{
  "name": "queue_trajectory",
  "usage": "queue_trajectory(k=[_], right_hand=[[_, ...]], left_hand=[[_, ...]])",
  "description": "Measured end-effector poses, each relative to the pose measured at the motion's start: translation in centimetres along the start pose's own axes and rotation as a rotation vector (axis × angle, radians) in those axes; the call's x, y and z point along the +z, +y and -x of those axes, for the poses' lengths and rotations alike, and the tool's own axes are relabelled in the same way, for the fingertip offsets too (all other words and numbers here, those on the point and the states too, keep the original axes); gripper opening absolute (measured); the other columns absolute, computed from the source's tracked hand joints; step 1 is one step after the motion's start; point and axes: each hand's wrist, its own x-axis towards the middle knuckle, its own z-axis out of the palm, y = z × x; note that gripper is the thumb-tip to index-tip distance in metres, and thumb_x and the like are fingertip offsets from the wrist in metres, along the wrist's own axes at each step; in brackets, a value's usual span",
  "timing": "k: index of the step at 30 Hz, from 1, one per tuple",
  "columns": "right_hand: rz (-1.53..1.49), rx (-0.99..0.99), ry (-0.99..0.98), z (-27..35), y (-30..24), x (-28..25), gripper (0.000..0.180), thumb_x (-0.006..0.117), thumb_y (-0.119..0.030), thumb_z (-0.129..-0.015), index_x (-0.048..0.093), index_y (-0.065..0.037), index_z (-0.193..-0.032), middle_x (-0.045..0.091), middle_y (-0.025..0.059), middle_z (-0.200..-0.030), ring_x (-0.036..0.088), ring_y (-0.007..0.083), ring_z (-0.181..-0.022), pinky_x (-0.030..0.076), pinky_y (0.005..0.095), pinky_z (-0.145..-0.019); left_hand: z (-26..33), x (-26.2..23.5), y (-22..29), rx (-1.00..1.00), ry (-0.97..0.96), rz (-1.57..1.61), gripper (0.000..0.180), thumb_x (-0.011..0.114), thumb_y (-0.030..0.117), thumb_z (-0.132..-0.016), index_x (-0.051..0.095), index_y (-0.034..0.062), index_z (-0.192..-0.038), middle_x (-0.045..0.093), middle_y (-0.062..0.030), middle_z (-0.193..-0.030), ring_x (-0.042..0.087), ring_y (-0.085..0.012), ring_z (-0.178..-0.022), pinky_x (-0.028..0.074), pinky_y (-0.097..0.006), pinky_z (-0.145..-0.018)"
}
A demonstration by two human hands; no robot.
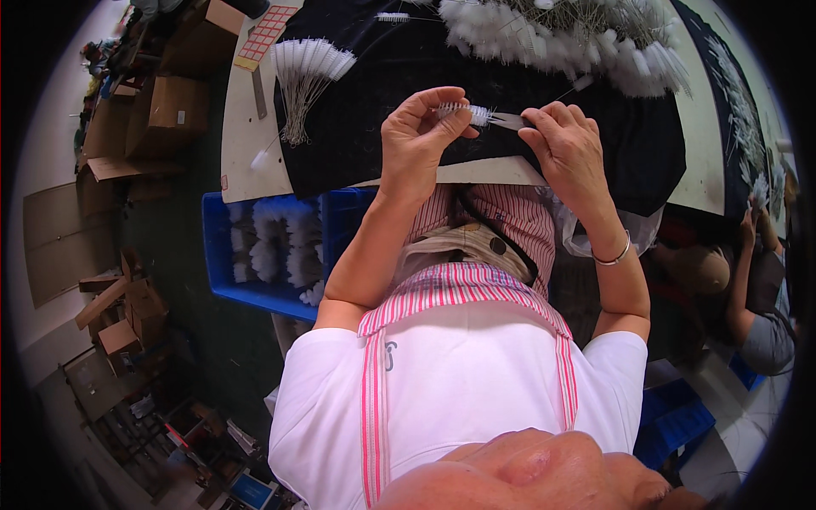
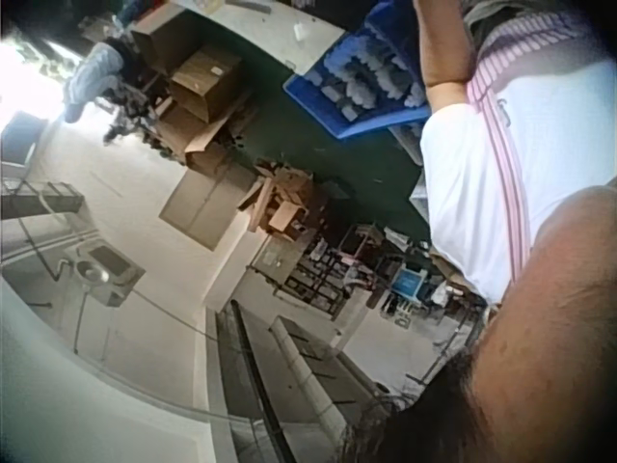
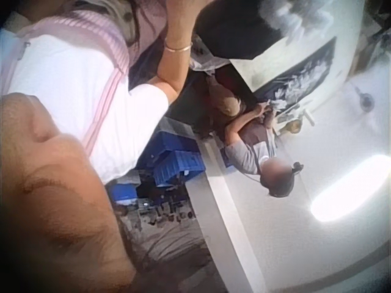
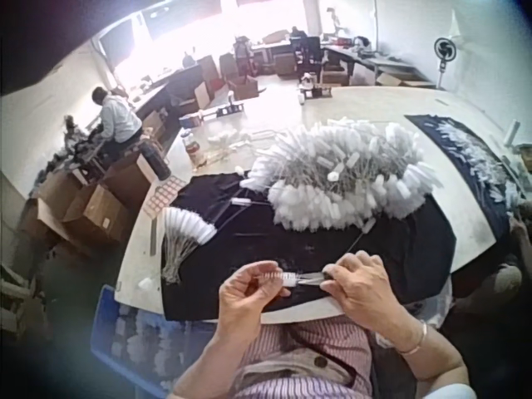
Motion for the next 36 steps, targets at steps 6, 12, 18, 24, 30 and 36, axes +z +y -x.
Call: queue_trajectory(k=[6,12,18,24,30,36], right_hand=[[-0.108,0.02,0.029,0.0,0.4,0.6,0.026,0.057,-0.033,-0.085,0.065,-0.01,-0.096,0.056,-0.0001,-0.08,0.051,0.0182,-0.077,0.036,0.0323,-0.069],[-0.147,0.036,0.023,-0.1,0.6,1.0,0.025,0.058,-0.032,-0.085,0.065,-0.01,-0.094,0.056,-0.0008,-0.077,0.051,0.0177,-0.074,0.036,0.0315,-0.068],[-0.119,0.035,0.034,-0.1,1.3,1.0,0.025,0.058,-0.032,-0.084,0.066,-0.01,-0.093,0.056,0.0002,-0.077,0.051,0.0182,-0.074,0.035,0.0317,-0.067],[-0.287,0.053,-0.128,-0.6,2.4,-0.2,0.027,0.058,-0.03,-0.086,0.066,-0.006,-0.096,0.056,0.005,-0.074,0.053,0.0216,-0.076,0.038,0.0338,-0.066],[-0.462,0.116,-0.256,-1.0,2.4,-0.5,0.026,0.057,-0.029,-0.087,0.067,-0.006,-0.093,0.06,0.0066,-0.077,0.055,0.0227,-0.076,0.043,0.0319,-0.066],[-0.67,0.142,-0.302,-1.0,2.3,-0.2,0.022,0.056,-0.024,-0.088,0.067,-0.005,-0.09,0.062,0.0062,-0.078,0.056,0.0213,-0.078,0.044,0.0302,-0.069]], left_hand=[[0.0,0.0,0.0,-0.018,-0.002,0.022,0.021,0.066,-0.002,-0.079,0.062,-0.0019,-0.099,0.064,-0.0084,-0.086,0.063,-0.0138,-0.07,0.054,-0.024,-0.067],[0.0,-0.1,-0.1,-0.017,-0.014,0.03,0.02,0.065,-0.004,-0.079,0.061,-0.001,-0.098,0.063,-0.0084,-0.086,0.063,-0.014,-0.073,0.054,-0.025,-0.069],[-0.2,-0.2,-0.6,0.015,-0.041,0.022,0.022,0.059,-0.012,-0.075,0.061,0.0007,-0.094,0.062,-0.0075,-0.088,0.062,-0.0122,-0.075,0.052,-0.023,-0.07],[-0.5,-0.7,-1.6,0.296,-0.123,-0.169,0.023,0.056,-0.018,-0.07,0.058,0.0029,-0.08,0.058,-0.0039,-0.084,0.057,-0.0097,-0.079,0.046,-0.019,-0.065],[-0.7,-0.8,-1.5,0.541,-0.192,-0.358,0.023,0.06,-0.018,-0.064,0.054,0.0036,-0.069,0.058,-0.003,-0.081,0.056,-0.0125,-0.082,0.045,-0.022,-0.062],[-1.0,-0.9,-1.5,0.707,-0.208,-0.443,0.025,0.064,-0.017,-0.06,0.053,0.005,-0.064,0.059,-0.0032,-0.074,0.059,-0.0177,-0.083,0.046,-0.023,-0.061]])
